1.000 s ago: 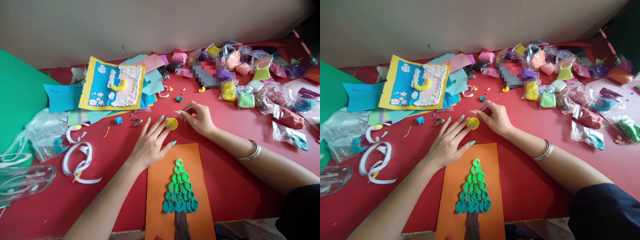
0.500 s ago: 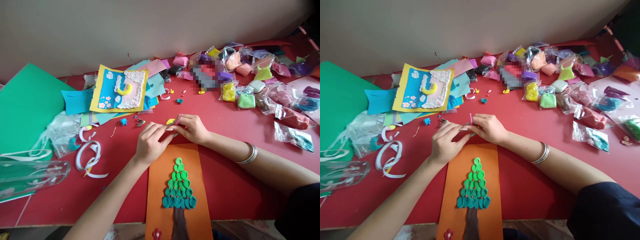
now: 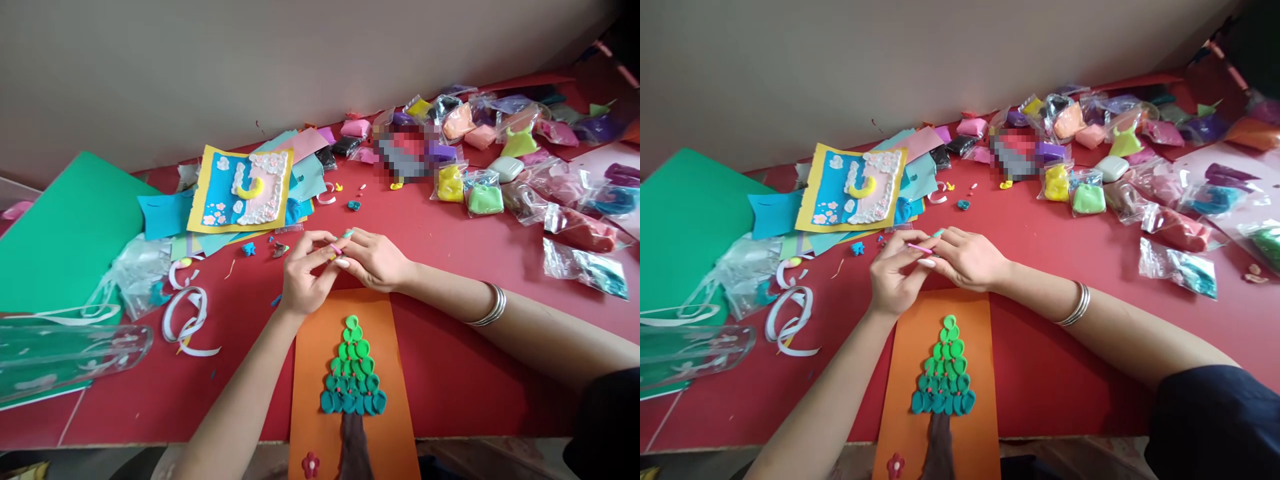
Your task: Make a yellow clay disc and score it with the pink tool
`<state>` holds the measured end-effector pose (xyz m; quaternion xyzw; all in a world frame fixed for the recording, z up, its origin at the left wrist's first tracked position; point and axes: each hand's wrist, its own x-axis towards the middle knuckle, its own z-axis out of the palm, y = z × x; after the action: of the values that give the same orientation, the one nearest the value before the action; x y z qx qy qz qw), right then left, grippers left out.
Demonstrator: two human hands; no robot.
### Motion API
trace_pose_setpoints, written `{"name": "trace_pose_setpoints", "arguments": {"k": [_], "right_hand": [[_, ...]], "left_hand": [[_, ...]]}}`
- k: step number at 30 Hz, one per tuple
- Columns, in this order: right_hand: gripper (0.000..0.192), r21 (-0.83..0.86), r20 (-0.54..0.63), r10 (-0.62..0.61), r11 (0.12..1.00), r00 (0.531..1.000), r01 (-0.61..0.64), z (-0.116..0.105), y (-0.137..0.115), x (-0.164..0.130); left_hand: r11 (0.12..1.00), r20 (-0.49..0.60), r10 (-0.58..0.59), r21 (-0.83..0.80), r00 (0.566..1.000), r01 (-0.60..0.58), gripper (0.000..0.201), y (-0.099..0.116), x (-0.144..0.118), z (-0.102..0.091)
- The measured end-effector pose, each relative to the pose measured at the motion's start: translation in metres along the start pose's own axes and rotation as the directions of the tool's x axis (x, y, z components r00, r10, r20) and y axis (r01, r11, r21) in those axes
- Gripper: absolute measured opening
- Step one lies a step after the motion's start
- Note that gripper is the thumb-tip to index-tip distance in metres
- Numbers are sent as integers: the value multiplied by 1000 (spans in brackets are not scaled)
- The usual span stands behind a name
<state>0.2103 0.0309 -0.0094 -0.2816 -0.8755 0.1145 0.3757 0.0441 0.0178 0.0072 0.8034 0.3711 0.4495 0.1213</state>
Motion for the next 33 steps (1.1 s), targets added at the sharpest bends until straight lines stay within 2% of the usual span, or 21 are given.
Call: {"name": "trace_pose_setpoints", "arguments": {"k": [2,4,7,9,11,14,17,25,33], "right_hand": [[40,10,-4,56,998,998,-56,0,2,1],[35,25,-13,133,991,991,-133,0,6,1],[33,40,49,246,968,968,-248,-1,15,2],[36,19,123,293,955,948,-297,-1,20,2],[43,-23,180,321,946,930,-322,-1,22,3],[49,-106,232,342,939,911,-326,0,21,3],[49,-173,259,345,936,902,-308,0,19,4],[52,-200,301,373,924,878,-325,-2,17,5],[51,-189,292,365,928,884,-321,-1,17,4]], "left_hand": [[987,-44,-137,-84,990,133,17,-6,-2,0],[958,-108,-276,-108,955,264,18,-13,-5,-3],[930,-176,-367,-63,913,362,19,-22,-11,-7],[942,-187,-327,14,926,335,18,-24,-16,-9],[959,-191,-240,108,952,263,13,-24,-18,-10],[966,-164,-89,227,982,125,3,-23,-18,-10],[949,-127,-11,312,992,50,5,-24,-15,-12],[933,-90,-15,357,996,47,9,-27,-15,-10],[923,-109,-70,371,992,106,11,-27,-15,-7]]}}
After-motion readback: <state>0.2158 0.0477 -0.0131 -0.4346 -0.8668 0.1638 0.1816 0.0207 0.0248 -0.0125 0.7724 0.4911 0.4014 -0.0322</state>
